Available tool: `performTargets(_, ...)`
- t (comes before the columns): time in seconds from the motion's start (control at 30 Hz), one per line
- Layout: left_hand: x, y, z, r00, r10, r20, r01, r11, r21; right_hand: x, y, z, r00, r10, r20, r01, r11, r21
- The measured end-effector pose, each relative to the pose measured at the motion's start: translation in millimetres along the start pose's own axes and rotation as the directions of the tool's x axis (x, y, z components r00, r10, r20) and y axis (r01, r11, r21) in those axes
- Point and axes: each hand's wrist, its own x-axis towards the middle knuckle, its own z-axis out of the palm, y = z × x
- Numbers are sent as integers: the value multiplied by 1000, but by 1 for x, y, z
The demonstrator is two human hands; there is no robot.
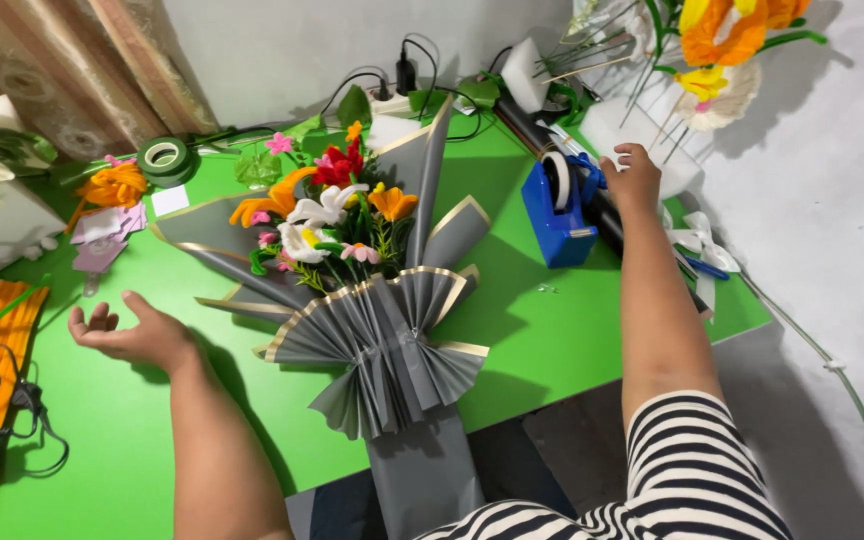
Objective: The person folds a piece of gray wrapping paper into pleats and attaches it to the base of a flower bouquet. They secure the pleated paper with a strip of blue tape and then tie a blue ribbon around the bouquet's stem.
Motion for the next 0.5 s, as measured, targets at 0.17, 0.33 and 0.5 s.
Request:
performTargets(0.17, -8, 39, -8, 989, 139, 59, -144, 986, 81, 20, 28, 32, 977, 100, 191, -51, 968, -246)
performTargets(0.33, -13, 82, -17, 937, 348, -21, -349, 937, -19, 29, 18, 5, 890, -92, -447, 122, 992, 38)
performTargets(0.5, -15, 190, -38, 954, 298, 12, -268, 873, -407, -36, -156, -118, 668, -294, -683, 676, 623, 393)
